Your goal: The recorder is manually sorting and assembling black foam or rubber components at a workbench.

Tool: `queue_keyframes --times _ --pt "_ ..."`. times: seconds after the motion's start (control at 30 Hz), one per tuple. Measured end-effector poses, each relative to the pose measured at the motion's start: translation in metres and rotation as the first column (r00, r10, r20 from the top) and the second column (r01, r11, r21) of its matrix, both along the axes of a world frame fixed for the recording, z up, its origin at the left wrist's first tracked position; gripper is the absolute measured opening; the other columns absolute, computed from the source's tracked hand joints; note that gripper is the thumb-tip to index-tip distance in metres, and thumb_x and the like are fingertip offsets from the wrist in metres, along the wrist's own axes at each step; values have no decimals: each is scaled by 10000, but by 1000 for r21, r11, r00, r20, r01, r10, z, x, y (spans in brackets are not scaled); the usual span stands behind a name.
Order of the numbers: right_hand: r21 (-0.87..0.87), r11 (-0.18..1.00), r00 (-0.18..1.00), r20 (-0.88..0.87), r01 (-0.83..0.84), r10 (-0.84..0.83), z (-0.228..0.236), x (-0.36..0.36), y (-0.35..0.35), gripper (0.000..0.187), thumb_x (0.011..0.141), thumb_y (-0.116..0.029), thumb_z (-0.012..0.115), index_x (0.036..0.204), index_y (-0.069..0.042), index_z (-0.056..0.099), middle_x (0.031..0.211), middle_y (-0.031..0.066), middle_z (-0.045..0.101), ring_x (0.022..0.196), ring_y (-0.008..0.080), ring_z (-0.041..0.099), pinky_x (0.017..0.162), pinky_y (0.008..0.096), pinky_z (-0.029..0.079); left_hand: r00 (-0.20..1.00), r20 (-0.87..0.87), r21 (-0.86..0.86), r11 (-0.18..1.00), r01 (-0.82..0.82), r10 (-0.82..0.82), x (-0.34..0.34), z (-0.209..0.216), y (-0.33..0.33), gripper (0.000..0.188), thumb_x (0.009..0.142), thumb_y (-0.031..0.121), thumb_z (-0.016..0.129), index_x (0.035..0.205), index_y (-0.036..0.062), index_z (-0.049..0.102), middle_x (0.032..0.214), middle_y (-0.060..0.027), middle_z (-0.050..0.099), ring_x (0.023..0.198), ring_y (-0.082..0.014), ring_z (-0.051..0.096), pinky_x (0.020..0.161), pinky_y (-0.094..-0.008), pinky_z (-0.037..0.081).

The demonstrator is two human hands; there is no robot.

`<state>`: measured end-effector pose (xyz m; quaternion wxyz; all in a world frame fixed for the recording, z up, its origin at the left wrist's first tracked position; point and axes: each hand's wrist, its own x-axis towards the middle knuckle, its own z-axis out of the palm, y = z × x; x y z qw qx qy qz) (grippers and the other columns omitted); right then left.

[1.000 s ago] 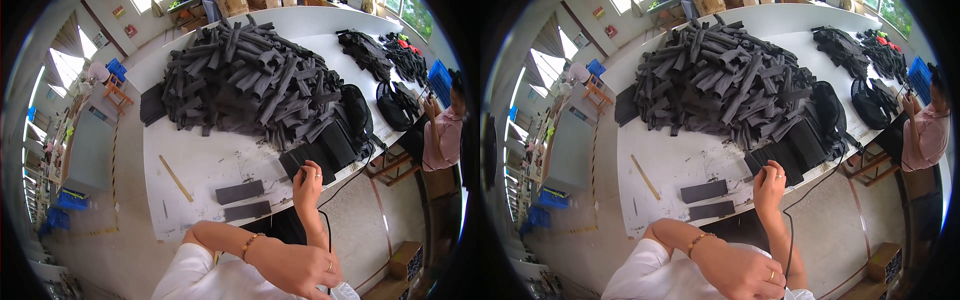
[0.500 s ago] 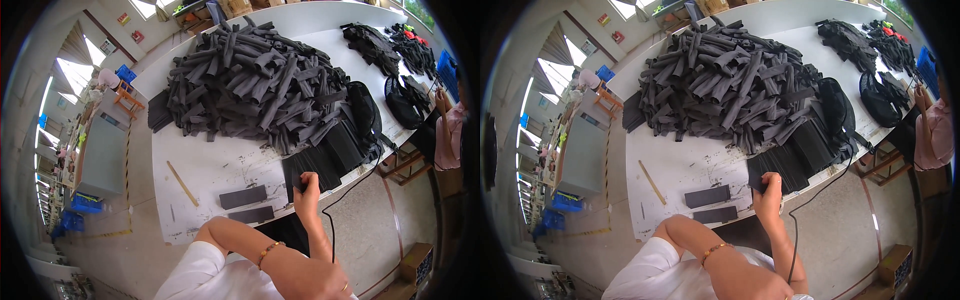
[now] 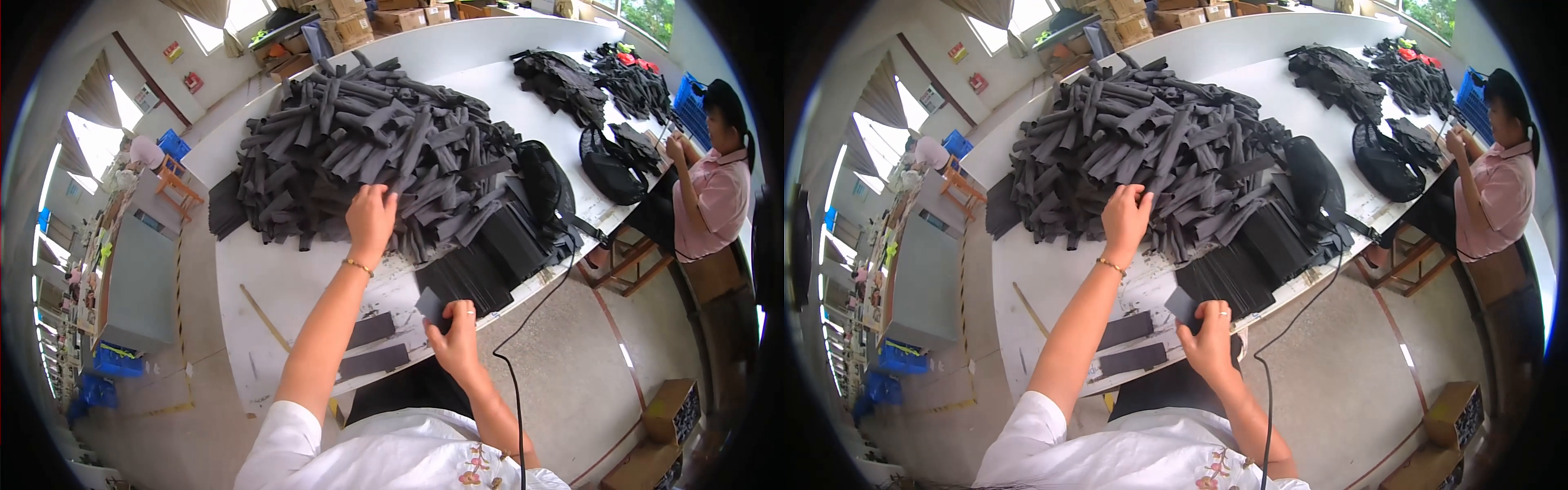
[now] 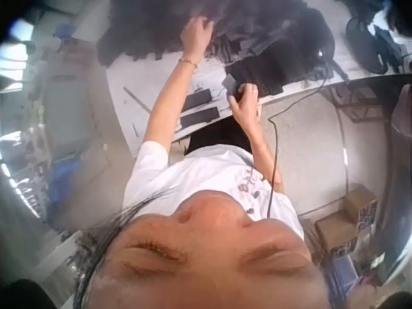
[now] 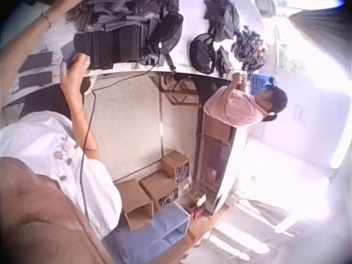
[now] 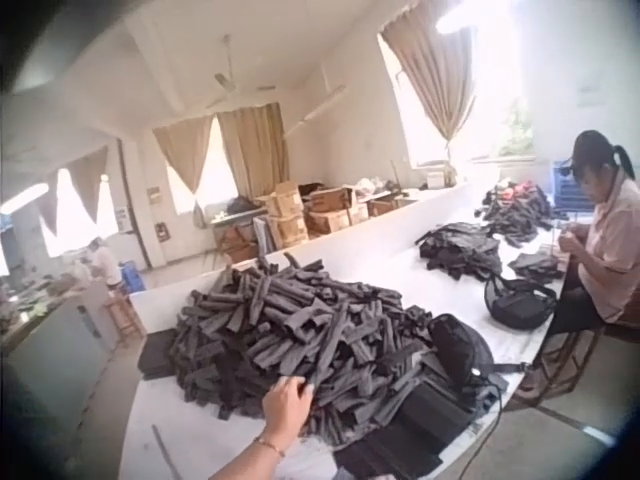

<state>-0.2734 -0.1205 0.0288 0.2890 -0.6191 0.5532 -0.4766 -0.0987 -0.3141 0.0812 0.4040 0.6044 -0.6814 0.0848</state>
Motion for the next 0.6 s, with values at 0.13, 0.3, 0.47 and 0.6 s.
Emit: queue_keyframes --times 0.13,0.3,0.47,0.6 --pt "56 997 998 50 -46 44 0 7 7 325 744 -139 745 869 -13 473 880 158 493 849 351 474 748 422 405 998 -22 184 981 -59 64 3 -6 -2 140 827 217 697 857 80 704 846 -106 678 826 -315 658 712 -416 524" --pt "102 993 966 256 -54 26 3 1 3 330 764 -97 765 809 -19 447 749 106 455 667 231 453 615 331 402 495 -865 334 825 455 78 13 -10 28 196 890 193 689 899 1 648 889 -114 725 737 -219 702 645 -281 518" --pt "174 982 975 218 -69 30 -2 3 3 386 755 -138 788 790 -14 424 749 81 436 679 209 435 622 321 394 -154 -978 27 815 579 142 9 -37 96 211 919 126 653 1020 0 517 928 -192 691 782 -282 706 718 -346 572" --pt "202 975 986 157 -90 59 -5 10 12 395 757 -148 797 840 -17 434 775 70 454 684 195 439 612 310 400 -199 -956 81 842 533 218 10 -44 134 201 912 102 649 1071 19 559 959 -134 699 811 -212 700 747 -307 561"
